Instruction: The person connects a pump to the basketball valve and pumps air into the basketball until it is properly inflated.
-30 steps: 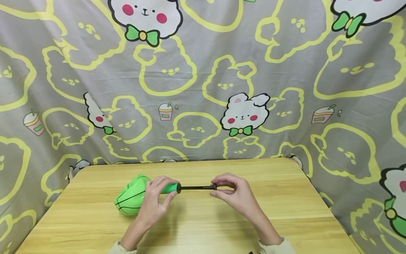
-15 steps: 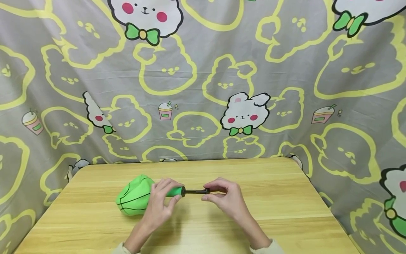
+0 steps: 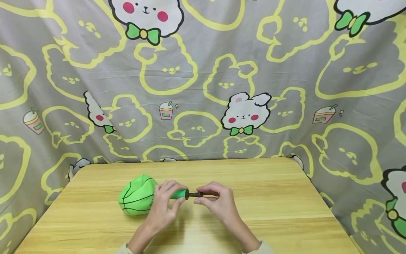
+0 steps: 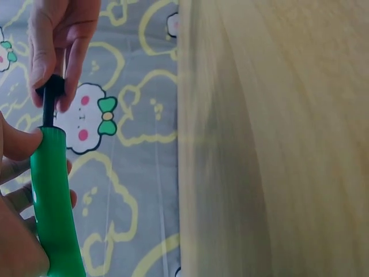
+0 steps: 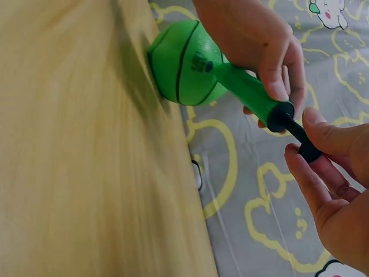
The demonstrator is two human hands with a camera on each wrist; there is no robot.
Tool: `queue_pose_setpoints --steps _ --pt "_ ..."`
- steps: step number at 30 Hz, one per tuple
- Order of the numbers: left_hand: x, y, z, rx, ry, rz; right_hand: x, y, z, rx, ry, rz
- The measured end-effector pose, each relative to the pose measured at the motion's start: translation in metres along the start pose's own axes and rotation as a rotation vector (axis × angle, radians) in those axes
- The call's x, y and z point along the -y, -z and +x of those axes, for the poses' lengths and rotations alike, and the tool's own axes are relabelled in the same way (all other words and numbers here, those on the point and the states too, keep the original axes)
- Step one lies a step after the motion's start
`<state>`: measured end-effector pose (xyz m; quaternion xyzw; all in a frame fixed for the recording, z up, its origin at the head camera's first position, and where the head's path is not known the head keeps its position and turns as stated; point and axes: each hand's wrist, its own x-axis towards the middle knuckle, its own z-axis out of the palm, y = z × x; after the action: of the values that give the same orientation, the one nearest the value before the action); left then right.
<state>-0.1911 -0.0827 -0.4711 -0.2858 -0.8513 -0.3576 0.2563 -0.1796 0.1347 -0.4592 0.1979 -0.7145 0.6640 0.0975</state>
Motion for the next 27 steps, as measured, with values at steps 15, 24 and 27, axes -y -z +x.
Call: queue_pose_setpoints --steps 15,24,27 --pt "0.000 -0.002 -0.001 0.038 -0.010 -0.007 0.002 -0.003 0.001 0.058 -0.066 -0.026" --pt "0.002 0.002 0.001 0.018 -0.010 0.002 0.011 0.012 0.004 0.113 -0.056 -0.047" --pt "0.003 0.004 0.001 0.019 0.000 0.000 0.013 0.018 0.004 0.123 -0.050 -0.056"
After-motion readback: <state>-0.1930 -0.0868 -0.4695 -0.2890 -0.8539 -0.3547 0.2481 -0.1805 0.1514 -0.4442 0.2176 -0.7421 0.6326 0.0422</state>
